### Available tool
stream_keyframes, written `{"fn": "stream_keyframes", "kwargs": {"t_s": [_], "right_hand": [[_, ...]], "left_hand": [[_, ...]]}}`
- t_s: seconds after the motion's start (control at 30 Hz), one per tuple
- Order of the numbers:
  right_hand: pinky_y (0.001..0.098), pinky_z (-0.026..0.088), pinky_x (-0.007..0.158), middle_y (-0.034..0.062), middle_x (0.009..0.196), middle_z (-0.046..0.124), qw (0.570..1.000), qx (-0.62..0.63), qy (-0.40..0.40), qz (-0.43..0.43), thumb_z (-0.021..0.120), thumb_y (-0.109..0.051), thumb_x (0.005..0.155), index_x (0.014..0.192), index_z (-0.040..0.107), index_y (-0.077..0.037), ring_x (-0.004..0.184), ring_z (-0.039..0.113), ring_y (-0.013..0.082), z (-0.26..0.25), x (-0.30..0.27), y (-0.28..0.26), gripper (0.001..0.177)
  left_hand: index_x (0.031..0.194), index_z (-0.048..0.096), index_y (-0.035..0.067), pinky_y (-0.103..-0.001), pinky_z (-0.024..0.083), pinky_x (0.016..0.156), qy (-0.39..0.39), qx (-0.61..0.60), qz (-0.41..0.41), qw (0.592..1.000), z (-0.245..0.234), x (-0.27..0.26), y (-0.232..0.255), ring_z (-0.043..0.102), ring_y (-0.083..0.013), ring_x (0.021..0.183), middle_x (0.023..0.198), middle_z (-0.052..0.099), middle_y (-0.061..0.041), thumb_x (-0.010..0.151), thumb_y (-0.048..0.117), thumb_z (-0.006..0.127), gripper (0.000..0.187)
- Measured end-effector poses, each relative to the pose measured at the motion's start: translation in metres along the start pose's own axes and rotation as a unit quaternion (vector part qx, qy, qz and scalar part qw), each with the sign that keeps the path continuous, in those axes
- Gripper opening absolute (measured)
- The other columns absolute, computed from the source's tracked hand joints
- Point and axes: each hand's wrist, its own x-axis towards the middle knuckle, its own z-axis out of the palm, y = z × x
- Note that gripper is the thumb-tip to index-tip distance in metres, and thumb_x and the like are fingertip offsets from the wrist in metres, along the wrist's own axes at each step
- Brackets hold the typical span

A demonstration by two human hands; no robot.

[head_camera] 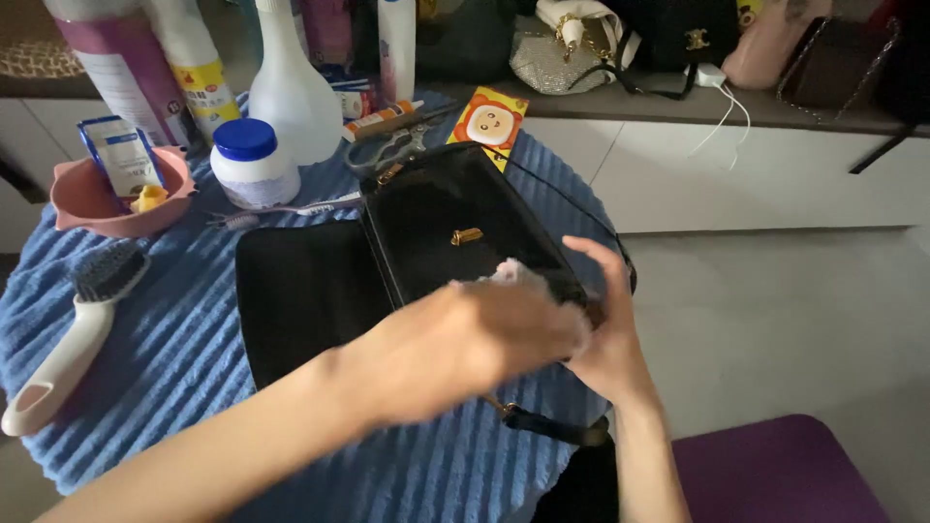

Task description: Cleaning the exterior and interior of a black leather handbag using a cloth

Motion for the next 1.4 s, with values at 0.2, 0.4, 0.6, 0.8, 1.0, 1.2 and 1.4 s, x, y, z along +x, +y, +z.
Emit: {"fn": "stream_keyframes", "kwargs": {"t_s": [0.2, 0.4, 0.6, 0.8, 1.0, 1.2, 1.4], "right_hand": [[0.0331, 0.064, 0.074, 0.0187, 0.096, 0.076, 0.991, 0.122, -0.053, 0.022, 0.089, -0.005, 0.068, 0.146, 0.04, -0.008, 0.086, 0.075, 0.0215, 0.004, 0.0, -0.011, 0.092], [0.0358, 0.066, 0.083, 0.0158, 0.109, 0.077, 0.991, 0.084, -0.068, 0.074, 0.089, -0.008, 0.067, 0.151, 0.038, -0.014, 0.101, 0.077, 0.0241, 0.004, -0.003, -0.018, 0.099], [0.0251, 0.053, 0.078, 0.0042, 0.093, 0.067, 0.988, 0.11, -0.107, -0.018, 0.073, -0.017, 0.09, 0.158, 0.031, -0.008, 0.086, 0.065, 0.0125, 0.001, -0.01, -0.02, 0.081], [0.0232, 0.051, 0.065, 0.0066, 0.102, 0.071, 0.992, 0.079, -0.087, -0.045, 0.058, -0.034, 0.091, 0.151, 0.045, -0.008, 0.071, 0.058, 0.0055, 0.0, -0.007, -0.013, 0.066], [0.0243, 0.049, 0.082, 0.0067, 0.101, 0.07, 0.967, 0.217, -0.125, -0.053, 0.054, -0.016, 0.085, 0.156, 0.037, 0.005, 0.09, 0.065, 0.011, -0.004, -0.007, -0.003, 0.076], [0.0464, 0.057, 0.107, 0.0248, 0.142, 0.059, 0.971, 0.072, 0.162, -0.157, 0.05, -0.029, 0.1, 0.136, 0.051, 0.004, 0.127, 0.065, 0.0402, 0.009, -0.014, -0.011, 0.049], [0.0567, 0.035, 0.13, 0.0096, 0.142, 0.054, 0.933, -0.154, 0.02, -0.325, 0.081, -0.027, 0.093, 0.132, 0.063, -0.019, 0.133, 0.057, 0.0256, 0.025, -0.066, -0.033, 0.044]], "left_hand": [[0.093, 0.074, -0.007, -0.039, 0.059, 0.089, -0.05, 0.32, 0.045, 0.945, 0.019, -0.047, 0.043, 0.065, -0.0339, 0.106, 0.111, 0.07, -0.024, 0.097, -0.003, 0.066, 0.01], [0.094, 0.072, -0.009, -0.049, 0.058, 0.087, -0.188, 0.291, -0.044, 0.937, -0.002, -0.061, 0.072, 0.062, -0.0425, 0.117, 0.117, 0.067, -0.032, 0.102, 0.014, 0.062, 0.026], [0.108, 0.07, -0.01, -0.041, 0.059, 0.1, -0.089, 0.402, -0.089, 0.907, -0.008, -0.055, 0.095, 0.065, -0.0357, 0.115, 0.115, 0.068, -0.026, 0.099, 0.004, 0.059, 0.02], [0.107, 0.079, -0.005, -0.039, 0.061, 0.105, 0.065, 0.367, 0.028, 0.927, 0.024, -0.012, 0.069, 0.069, -0.0362, 0.122, 0.123, 0.074, -0.022, 0.102, -0.002, 0.057, 0.023], [0.078, 0.078, 0.015, -0.044, 0.057, 0.098, -0.102, 0.419, -0.055, 0.901, 0.057, -0.014, 0.05, 0.062, -0.0377, 0.109, 0.095, 0.074, -0.014, 0.081, 0.016, 0.072, 0.007], [0.092, 0.066, -0.001, -0.043, 0.058, 0.079, -0.027, 0.261, -0.133, 0.956, 0.042, -0.046, 0.065, 0.063, -0.0363, 0.108, 0.108, 0.064, -0.018, 0.084, 0.0, 0.069, 0.008], [0.115, 0.055, 0.011, -0.031, 0.053, 0.088, 0.219, -0.066, -0.332, 0.915, 0.03, -0.028, 0.078, 0.071, -0.0215, 0.103, 0.11, 0.067, -0.004, 0.086, 0.001, 0.071, 0.035]]}}
